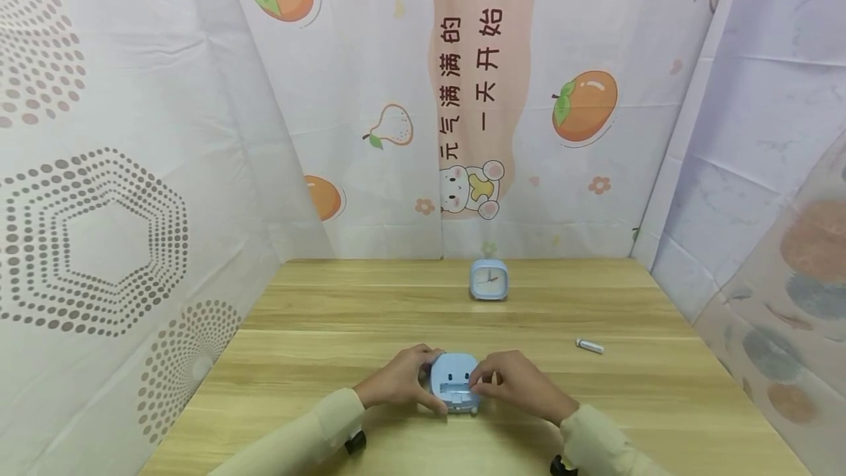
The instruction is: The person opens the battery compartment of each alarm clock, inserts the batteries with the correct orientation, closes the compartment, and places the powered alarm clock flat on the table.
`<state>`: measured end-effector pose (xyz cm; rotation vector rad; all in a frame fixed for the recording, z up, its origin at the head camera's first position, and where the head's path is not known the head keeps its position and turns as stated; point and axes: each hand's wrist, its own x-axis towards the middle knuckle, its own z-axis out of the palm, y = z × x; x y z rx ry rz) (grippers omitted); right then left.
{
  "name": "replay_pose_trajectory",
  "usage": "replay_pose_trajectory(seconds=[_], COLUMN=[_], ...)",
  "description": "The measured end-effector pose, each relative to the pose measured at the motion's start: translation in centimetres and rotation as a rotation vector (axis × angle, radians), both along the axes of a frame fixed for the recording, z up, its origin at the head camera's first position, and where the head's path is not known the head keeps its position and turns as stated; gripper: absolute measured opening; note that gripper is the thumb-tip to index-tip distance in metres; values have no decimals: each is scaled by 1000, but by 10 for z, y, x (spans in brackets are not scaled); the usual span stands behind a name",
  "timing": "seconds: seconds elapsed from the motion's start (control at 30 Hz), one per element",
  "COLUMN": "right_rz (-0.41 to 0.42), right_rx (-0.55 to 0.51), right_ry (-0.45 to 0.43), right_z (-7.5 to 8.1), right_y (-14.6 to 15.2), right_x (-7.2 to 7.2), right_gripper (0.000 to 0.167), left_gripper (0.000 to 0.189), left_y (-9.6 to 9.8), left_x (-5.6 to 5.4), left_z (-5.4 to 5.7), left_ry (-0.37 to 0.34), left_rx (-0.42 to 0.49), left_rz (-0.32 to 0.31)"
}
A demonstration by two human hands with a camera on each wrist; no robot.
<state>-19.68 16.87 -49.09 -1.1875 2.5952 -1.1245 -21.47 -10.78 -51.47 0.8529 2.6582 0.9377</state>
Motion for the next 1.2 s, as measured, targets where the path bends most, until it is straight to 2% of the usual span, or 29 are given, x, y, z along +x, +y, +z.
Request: replay_pose_trajectory(seconds=[0.13, 0.27, 0.43, 0.6, 0.83, 1.07, 1.2], right_rz=[34, 20, -55, -102, -184, -348, -408], right_rx=[21, 24, 34, 24, 48, 95, 88], right_ry=[25, -12, -72, -53, -23, -52, -17], right_z=[-2, -2, 1, 1, -7, -8, -9], right_y=[-5, -6, -2, 5, 25, 50, 64], right_x=[1, 2, 1, -2, -12, -24, -28], right_gripper=[7, 4, 4, 5, 6, 7, 9], left_gripper=[94, 93, 92, 96, 97, 99, 100], left_y=[1, 2, 1, 2, 2, 0, 0], left_x=[0, -1, 0, 1, 3, 1, 1], left_z=[0, -2, -2, 1, 0, 0, 2], left_ry=[13, 15, 17, 10, -4, -15, -13], left_rx=[-9, -7, -4, -17, -22, -22, -21], left_rz=[-6, -10, -13, 3, 14, 15, 14])
